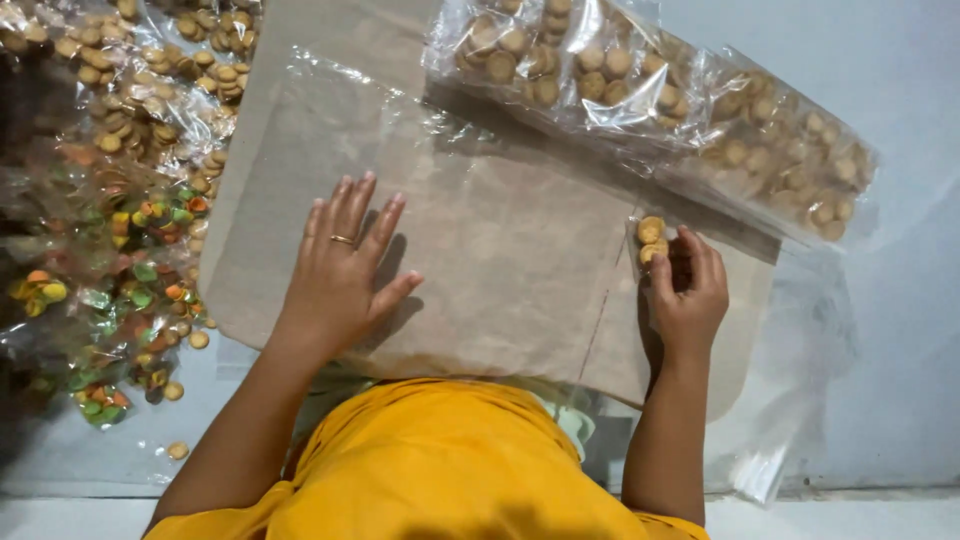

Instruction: Manually arranging and packing small cookies into clear plastic bags on a production floor.

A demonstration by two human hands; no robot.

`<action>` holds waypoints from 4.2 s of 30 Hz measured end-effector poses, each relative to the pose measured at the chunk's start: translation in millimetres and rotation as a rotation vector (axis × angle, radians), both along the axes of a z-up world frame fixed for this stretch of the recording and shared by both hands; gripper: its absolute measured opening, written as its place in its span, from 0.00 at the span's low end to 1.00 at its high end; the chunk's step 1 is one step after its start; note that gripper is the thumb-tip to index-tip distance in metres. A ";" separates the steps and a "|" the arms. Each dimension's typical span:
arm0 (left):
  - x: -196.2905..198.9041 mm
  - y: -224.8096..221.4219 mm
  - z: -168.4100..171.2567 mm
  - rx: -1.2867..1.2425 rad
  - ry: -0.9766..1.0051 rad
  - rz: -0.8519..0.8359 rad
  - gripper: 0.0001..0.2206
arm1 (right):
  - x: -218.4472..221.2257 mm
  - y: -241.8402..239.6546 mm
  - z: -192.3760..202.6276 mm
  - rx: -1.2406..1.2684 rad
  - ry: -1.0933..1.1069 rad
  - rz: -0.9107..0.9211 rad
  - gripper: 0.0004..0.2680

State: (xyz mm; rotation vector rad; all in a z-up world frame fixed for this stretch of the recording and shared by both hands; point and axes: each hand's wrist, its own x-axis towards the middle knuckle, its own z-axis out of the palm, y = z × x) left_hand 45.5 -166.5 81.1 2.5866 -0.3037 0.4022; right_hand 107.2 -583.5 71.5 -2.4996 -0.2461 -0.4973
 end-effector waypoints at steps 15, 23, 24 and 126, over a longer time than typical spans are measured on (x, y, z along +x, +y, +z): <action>27.2 -23.2 37.2 0.209 0.113 -0.161 0.31 | 0.2 10.9 10.7 -0.091 -0.021 0.029 0.09; 72.8 -139.5 -0.7 0.020 0.140 -0.454 0.16 | -3.1 12.6 8.1 -0.009 0.044 0.030 0.11; 75.4 -144.8 -9.0 0.074 0.173 -0.423 0.15 | -4.8 15.4 8.7 0.068 0.083 0.009 0.12; 36.1 -149.6 84.4 -0.060 -0.440 -0.294 0.05 | 66.3 235.9 35.6 -0.279 -0.216 1.085 0.18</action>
